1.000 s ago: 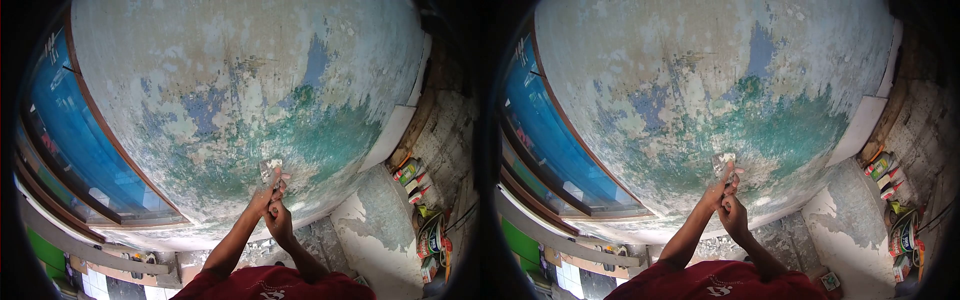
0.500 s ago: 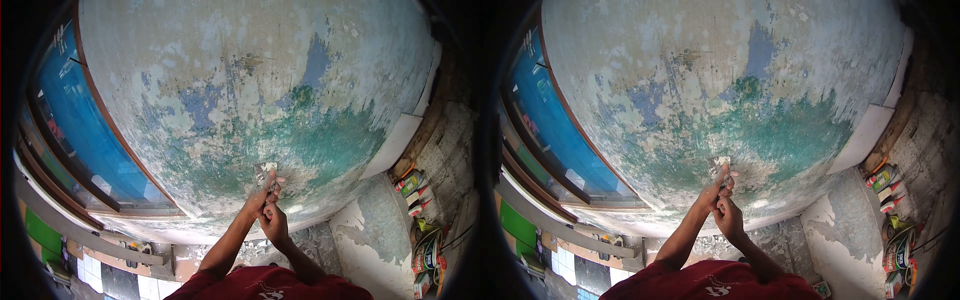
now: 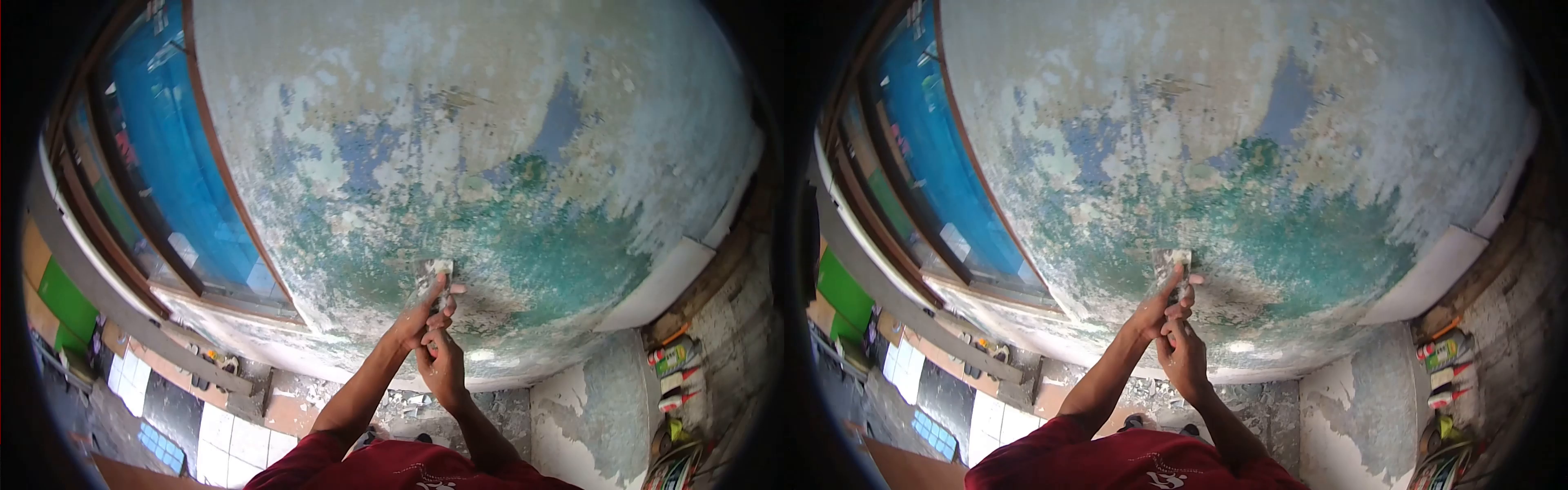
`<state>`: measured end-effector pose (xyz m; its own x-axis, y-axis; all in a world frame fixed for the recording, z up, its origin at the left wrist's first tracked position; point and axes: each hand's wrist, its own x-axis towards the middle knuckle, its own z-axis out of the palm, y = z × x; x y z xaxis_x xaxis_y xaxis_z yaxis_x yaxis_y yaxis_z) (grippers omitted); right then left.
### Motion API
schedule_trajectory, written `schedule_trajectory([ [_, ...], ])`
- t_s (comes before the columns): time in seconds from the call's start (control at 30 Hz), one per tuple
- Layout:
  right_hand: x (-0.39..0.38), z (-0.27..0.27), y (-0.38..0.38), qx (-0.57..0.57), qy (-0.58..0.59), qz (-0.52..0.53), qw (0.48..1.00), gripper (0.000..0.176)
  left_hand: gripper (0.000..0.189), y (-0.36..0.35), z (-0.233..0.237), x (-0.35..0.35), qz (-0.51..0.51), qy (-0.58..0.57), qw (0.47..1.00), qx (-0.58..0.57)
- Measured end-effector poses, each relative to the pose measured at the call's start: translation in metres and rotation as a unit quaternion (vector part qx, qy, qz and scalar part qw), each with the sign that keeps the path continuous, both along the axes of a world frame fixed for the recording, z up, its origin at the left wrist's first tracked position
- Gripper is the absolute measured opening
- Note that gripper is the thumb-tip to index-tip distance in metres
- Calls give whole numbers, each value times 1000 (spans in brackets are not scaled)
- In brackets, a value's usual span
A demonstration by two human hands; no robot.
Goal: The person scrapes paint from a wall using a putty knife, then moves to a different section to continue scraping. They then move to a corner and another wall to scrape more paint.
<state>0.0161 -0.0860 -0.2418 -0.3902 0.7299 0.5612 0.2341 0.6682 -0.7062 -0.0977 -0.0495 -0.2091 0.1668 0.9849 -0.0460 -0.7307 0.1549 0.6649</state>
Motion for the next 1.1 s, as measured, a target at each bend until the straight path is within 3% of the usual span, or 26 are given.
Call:
schedule_trajectory([
  [0.1,-11,31,8,16,-1,10,1000,19,49,-4,44,-9,57,60,995,61],
  [0.2,-22,43,14,31,3,31,999,19,49,-4,64,-20,74,67,994,51],
  [0.43,-35,-6,-5,-3,15,48,999,19,52,-17,2,-34,80,84,993,-10],
  [0.67,-85,32,0,45,41,36,997,21,49,-24,63,-74,130,120,984,13],
  [0.77,-100,10,-4,29,40,8,999,22,50,-31,57,-83,135,191,971,55],
  [0.9,-112,-19,-11,25,56,2,998,23,55,-33,24,-93,102,212,972,-8],
  [1.1,-132,29,-8,27,66,-21,997,22,52,-28,78,-111,108,208,970,70],
])
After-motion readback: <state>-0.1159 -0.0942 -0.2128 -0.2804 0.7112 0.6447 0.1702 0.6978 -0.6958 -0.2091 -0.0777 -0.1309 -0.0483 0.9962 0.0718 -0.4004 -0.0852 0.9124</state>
